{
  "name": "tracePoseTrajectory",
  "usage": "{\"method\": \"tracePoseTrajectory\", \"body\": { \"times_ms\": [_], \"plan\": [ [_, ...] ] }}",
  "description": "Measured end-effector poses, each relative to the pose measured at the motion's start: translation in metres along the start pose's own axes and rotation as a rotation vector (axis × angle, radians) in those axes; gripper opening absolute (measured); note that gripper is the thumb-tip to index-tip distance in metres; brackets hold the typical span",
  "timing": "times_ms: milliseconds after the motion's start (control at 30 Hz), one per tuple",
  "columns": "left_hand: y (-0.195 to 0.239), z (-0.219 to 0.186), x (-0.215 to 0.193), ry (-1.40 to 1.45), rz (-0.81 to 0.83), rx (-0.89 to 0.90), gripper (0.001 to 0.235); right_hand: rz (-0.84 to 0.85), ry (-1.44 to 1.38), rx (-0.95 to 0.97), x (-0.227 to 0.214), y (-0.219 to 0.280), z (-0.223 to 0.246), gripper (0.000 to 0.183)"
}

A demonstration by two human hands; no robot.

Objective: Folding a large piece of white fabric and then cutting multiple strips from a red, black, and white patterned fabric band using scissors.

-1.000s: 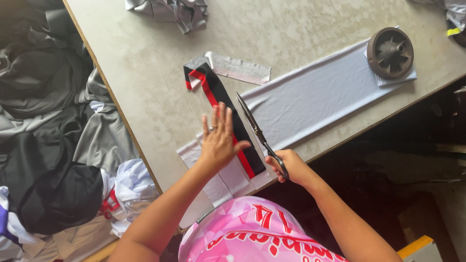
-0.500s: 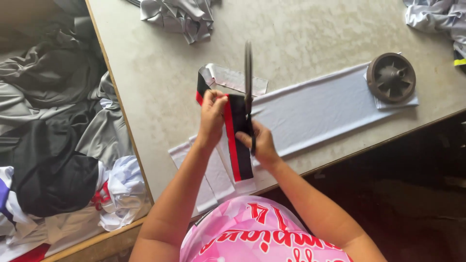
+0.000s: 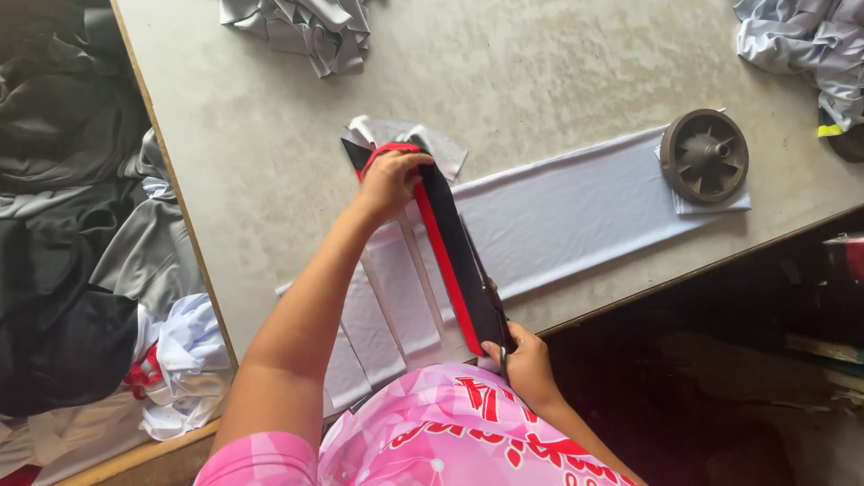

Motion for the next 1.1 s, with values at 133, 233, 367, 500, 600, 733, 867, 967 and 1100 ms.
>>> {"method": "tracePoseTrajectory", "body": {
  "times_ms": [133, 233, 367, 500, 600, 733, 867, 967, 1100],
  "plan": [
    [-0.016, 0.009, -0.021, -0.138, -0.057, 0.012, 0.038, 0.021, 0.445, -0.121, 0.005, -0.009, -0.004, 0.016],
    [-0.017, 0.015, -0.032, -0.144, -0.050, -0.040, 0.040, 0.027, 0.483, -0.124, 0.009, -0.009, -0.005, 0.012],
    [-0.016, 0.033, -0.033, -0.239, -0.109, 0.158, 0.053, -0.056, 0.506, -0.143, 0.010, -0.016, -0.021, 0.020],
    [-0.016, 0.024, -0.037, -0.276, -0.095, 0.144, 0.069, -0.066, 0.503, -0.148, 0.009, -0.019, -0.025, 0.020],
    [-0.019, 0.026, -0.038, -0.292, -0.090, 0.152, 0.074, -0.081, 0.510, -0.147, 0.008, -0.021, -0.034, 0.019],
    [-0.017, 0.017, -0.043, -0.295, -0.079, 0.099, 0.067, -0.087, 0.494, -0.153, 0.012, -0.020, -0.029, 0.018],
    [-0.015, 0.011, -0.041, -0.333, -0.095, 0.056, 0.064, -0.112, 0.464, -0.168, 0.014, -0.018, -0.023, 0.017],
    [-0.010, 0.004, -0.038, -0.399, -0.163, 0.023, 0.054, -0.118, 0.448, -0.162, 0.012, -0.021, -0.033, 0.017],
    [-0.009, 0.008, -0.026, -0.454, -0.229, -0.010, 0.031, -0.114, 0.426, -0.177, 0.018, -0.017, -0.015, 0.018]
  ]
}}
Point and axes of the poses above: each hand's wrist, its own y-axis away from the middle knuckle, its own x-axis out of the palm, z = x × y, the point moved 3 cm from there along -y, towards the middle knuckle, and after that the axes turned 9 degrees about -x, right-handed, at the moved point
